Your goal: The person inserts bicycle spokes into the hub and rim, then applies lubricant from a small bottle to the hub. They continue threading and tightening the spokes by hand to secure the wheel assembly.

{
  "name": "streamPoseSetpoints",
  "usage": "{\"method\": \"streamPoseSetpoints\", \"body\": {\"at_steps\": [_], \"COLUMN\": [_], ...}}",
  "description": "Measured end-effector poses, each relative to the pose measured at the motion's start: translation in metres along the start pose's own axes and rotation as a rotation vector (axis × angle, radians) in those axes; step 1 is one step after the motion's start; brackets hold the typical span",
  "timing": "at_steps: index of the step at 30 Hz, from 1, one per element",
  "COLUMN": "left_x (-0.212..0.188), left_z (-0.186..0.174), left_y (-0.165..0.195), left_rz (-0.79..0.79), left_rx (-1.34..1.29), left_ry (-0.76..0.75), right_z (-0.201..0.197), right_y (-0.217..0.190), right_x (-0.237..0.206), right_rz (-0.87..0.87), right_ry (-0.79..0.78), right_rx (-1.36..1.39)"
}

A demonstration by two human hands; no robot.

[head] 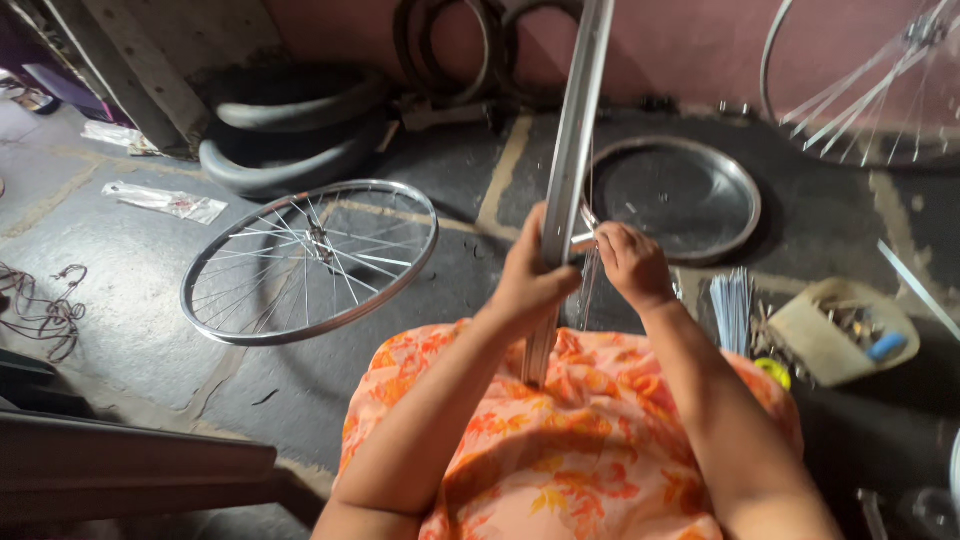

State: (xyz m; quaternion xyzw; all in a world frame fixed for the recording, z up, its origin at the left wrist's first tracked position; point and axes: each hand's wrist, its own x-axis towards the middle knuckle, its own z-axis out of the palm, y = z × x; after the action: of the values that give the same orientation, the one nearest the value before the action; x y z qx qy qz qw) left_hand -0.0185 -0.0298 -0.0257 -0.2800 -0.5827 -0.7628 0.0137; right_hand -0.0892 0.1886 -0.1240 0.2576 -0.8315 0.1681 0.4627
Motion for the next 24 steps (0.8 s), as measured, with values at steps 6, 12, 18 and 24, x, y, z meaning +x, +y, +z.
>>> {"method": "streamPoseSetpoints", "body": {"at_steps": [6,12,18,24], "left_x": [-0.011,-0.032,-0.038,-0.041], "left_z": [0.009,0.013,0.012,0.014], "left_y": [-0.004,0.003,0.004,-0.007], "left_rz": [-0.052,-0.025,-0.030,-0.055], "left_rx": [-0.115,-0.032,0.004,-0.064], "left_ry": [-0.021,-0.018,-0.006,0.007], "right_z": [-0.001,0.000,-0.006,-0.011], "right_y": [0.013,0.014,0.005,0.003], "right_x": [-0.008,-0.017,-0.021,-0.017], "right_rz": [-0.078,-0.113,-0.096,-0.118], "right_ry": [-0.015,-0.013,-0.075,-0.058], "right_rx": [-0.098,-0.108,-0.182,-0.224]}}
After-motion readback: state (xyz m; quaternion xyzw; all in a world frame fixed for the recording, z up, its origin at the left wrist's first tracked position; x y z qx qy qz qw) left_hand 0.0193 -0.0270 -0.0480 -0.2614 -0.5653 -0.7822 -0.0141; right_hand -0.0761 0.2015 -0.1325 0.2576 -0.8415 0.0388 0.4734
